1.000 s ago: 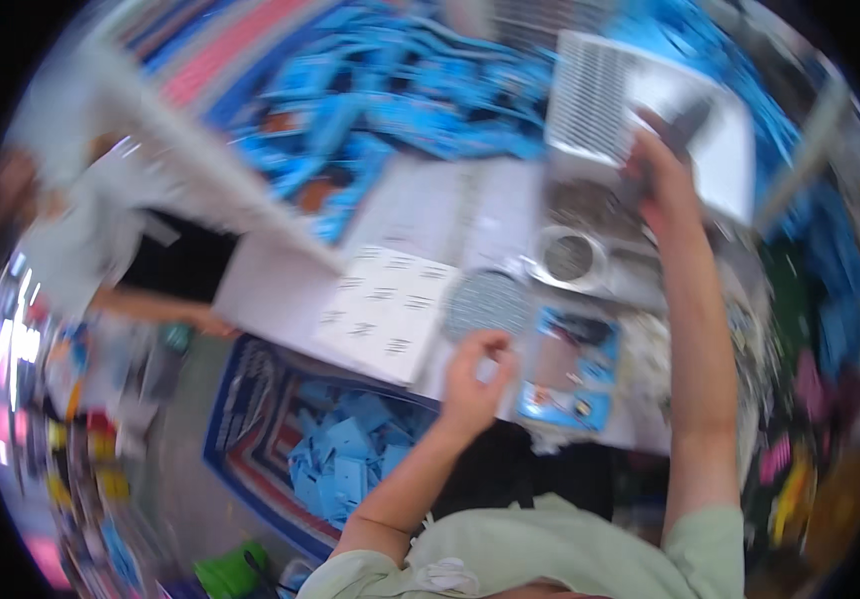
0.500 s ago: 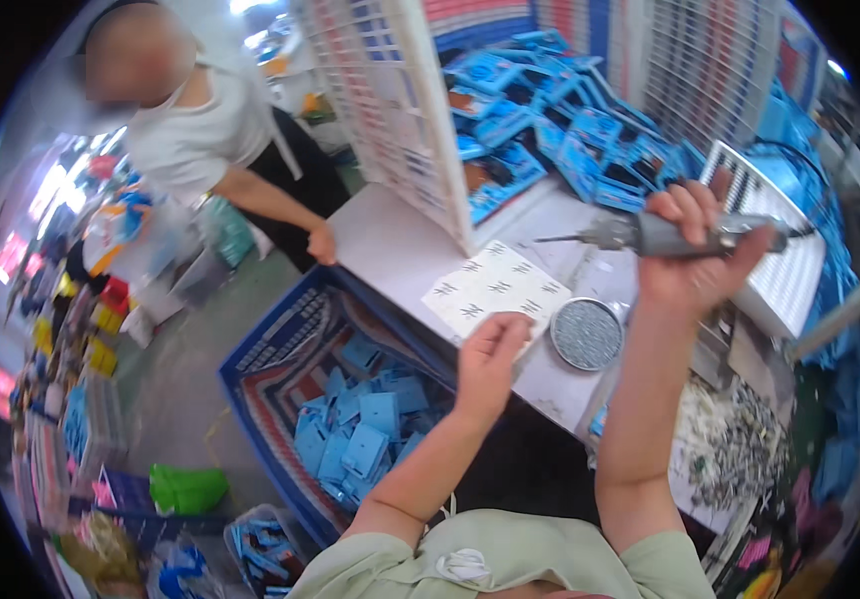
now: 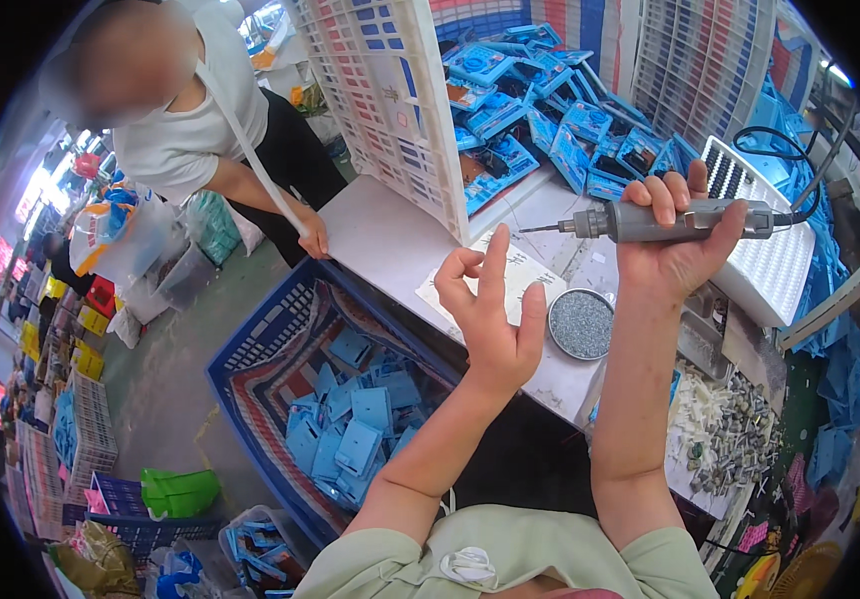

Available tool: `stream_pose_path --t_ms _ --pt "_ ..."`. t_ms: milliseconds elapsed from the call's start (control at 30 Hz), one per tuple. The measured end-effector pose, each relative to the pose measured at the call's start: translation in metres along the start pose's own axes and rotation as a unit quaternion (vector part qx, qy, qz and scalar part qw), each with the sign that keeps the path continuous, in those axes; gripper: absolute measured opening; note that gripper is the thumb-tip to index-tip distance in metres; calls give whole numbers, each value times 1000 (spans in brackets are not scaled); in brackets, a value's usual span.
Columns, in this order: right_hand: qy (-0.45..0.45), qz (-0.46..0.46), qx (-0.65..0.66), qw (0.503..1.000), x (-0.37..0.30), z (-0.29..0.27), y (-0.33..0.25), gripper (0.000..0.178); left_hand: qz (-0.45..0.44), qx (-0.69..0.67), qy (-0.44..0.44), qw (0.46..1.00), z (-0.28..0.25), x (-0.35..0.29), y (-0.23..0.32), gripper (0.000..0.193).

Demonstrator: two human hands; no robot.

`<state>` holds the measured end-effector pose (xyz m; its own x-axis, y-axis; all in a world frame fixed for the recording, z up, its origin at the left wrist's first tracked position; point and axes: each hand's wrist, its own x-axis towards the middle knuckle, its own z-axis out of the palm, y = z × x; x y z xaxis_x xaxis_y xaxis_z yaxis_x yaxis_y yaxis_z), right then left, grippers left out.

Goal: Assemble internal components into a blue electronic device housing using a soldering iron and an electric screwdriver.

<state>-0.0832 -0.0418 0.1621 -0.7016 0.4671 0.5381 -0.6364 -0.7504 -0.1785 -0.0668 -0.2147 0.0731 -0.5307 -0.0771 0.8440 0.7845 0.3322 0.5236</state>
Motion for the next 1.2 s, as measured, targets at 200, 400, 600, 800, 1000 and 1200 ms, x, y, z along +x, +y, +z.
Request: stream_pose_path --t_ms 200,400,600,800,1000,1200 --pt "-6 7 25 1000 1 -5 -1 54 -13 26 -37 999 4 -7 5 63" --pt "-19 0 6 1000 3 -14 -15 52 -20 -31 -15 999 19 -15 1 63" --pt "-3 -13 -100 995 3 -49 -65 43 -93 -102 -50 989 34 -56 -19 41" --pt "90 -82 -198 973 -6 -108 -123 51 -162 -83 -144 973 45 -108 -33 38" --pt "132 -56 -374 916 -13 -110 -131 34 -102 -103 -285 948 59 -113 -13 30" --pt "106 41 -646 755 -24 -142 -190 21 -62 -149 -415 895 108 -111 -4 13"
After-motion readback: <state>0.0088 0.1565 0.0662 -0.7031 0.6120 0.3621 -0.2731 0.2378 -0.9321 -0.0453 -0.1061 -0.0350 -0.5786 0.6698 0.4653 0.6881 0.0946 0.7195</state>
